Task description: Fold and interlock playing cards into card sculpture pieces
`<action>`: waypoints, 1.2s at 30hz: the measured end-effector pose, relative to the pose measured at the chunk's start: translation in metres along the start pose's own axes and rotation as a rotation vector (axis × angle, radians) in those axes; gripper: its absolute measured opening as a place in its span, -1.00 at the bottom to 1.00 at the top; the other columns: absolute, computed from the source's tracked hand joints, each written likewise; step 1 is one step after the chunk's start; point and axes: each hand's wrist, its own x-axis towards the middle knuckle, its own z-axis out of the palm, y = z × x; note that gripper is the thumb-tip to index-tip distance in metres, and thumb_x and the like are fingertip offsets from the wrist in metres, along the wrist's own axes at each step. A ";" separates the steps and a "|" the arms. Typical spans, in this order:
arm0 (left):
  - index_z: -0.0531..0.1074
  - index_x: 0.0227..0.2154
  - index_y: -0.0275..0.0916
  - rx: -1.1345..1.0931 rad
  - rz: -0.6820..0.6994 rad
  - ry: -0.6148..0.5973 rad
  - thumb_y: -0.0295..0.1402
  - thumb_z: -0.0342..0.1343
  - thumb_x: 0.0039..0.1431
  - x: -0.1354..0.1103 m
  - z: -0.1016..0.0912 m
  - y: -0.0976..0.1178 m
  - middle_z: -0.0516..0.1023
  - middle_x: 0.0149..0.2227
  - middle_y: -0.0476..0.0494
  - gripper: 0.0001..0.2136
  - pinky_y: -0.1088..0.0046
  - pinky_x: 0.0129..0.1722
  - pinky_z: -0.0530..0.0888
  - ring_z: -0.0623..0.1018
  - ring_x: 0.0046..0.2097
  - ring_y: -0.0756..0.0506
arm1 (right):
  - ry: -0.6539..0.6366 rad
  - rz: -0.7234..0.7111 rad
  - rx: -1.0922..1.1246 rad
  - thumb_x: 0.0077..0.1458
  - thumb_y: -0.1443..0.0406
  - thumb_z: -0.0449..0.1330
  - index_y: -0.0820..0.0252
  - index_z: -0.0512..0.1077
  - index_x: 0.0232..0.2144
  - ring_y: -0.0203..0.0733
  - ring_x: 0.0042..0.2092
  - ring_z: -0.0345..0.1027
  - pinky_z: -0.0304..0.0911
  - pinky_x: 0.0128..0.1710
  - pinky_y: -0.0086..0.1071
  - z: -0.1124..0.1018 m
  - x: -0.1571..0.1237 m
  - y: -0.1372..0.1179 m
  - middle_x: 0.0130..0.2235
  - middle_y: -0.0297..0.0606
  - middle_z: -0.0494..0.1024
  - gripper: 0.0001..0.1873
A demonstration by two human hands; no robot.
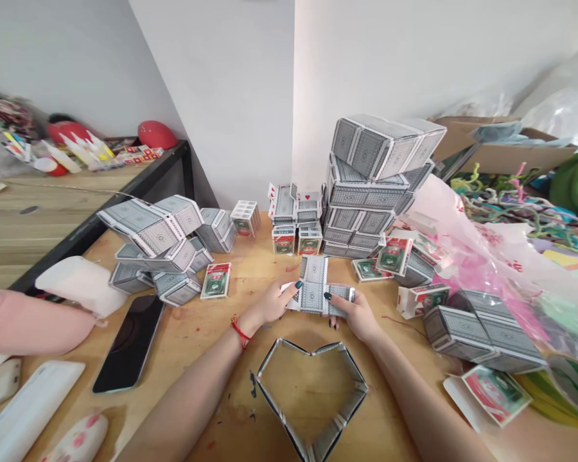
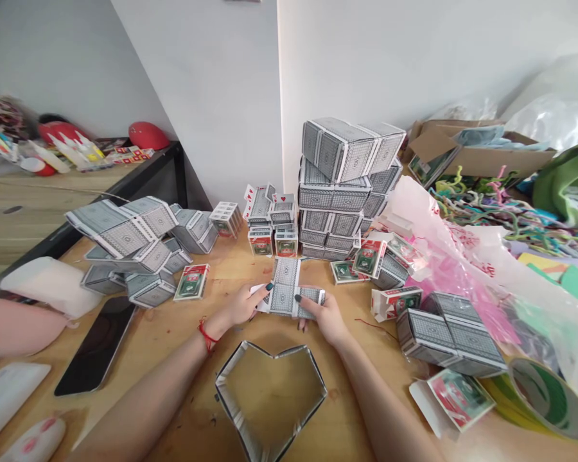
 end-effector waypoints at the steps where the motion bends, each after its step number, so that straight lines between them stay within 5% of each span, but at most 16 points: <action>1: 0.23 -0.62 -0.29 -0.025 -0.008 -0.007 -0.01 -0.17 0.12 -0.002 0.003 0.001 0.19 -0.71 0.08 -0.56 0.58 -0.65 0.09 0.16 -0.64 0.10 | 0.002 -0.001 -0.027 -0.09 0.10 0.21 0.32 0.34 -0.22 -0.28 -0.69 0.30 0.21 -0.74 -0.46 0.001 0.000 0.000 -0.61 -0.30 0.49 -0.56; 7: 0.30 -0.57 -0.30 -0.114 -0.017 -0.112 -0.03 -0.13 0.12 -0.014 0.026 0.012 0.29 -0.68 0.04 -0.58 0.59 -0.65 0.17 0.26 -0.62 0.09 | -0.041 0.021 -0.210 -0.06 0.08 0.17 0.27 0.35 -0.38 -0.28 -0.71 0.28 0.20 -0.75 -0.46 0.007 0.003 0.003 -0.70 -0.38 0.41 -0.66; 12: 0.30 -0.58 -0.31 -0.043 -0.075 -0.045 -0.06 -0.12 0.12 -0.006 0.005 0.003 0.26 -0.74 0.06 -0.60 0.59 -0.72 0.15 0.23 -0.72 0.09 | -0.020 -0.016 -0.059 -0.08 0.11 0.21 0.29 0.36 -0.29 -0.27 -0.66 0.33 0.25 -0.71 -0.46 -0.002 0.004 0.001 -0.61 -0.33 0.47 -0.62; 16: 0.36 -0.48 -0.33 -0.011 -0.055 -0.039 -0.13 -0.04 0.10 0.001 -0.012 -0.007 0.39 -0.66 0.00 -0.67 0.59 -0.68 0.22 0.32 -0.68 0.08 | -0.047 0.002 0.008 -0.07 0.12 0.23 0.31 0.38 -0.48 -0.28 -0.65 0.33 0.29 -0.65 -0.43 -0.008 0.006 0.004 -0.62 -0.26 0.48 -0.69; 36: 0.26 -0.46 -0.29 0.028 -0.017 -0.142 -0.13 -0.04 0.11 0.002 -0.007 0.000 0.45 -0.63 0.00 -0.72 0.63 -0.70 0.21 0.31 -0.71 0.11 | -0.158 0.050 -0.081 -0.03 0.06 0.17 0.32 0.35 -0.50 -0.29 -0.64 0.35 0.31 -0.67 -0.45 -0.007 0.005 0.001 -0.59 -0.24 0.48 -0.63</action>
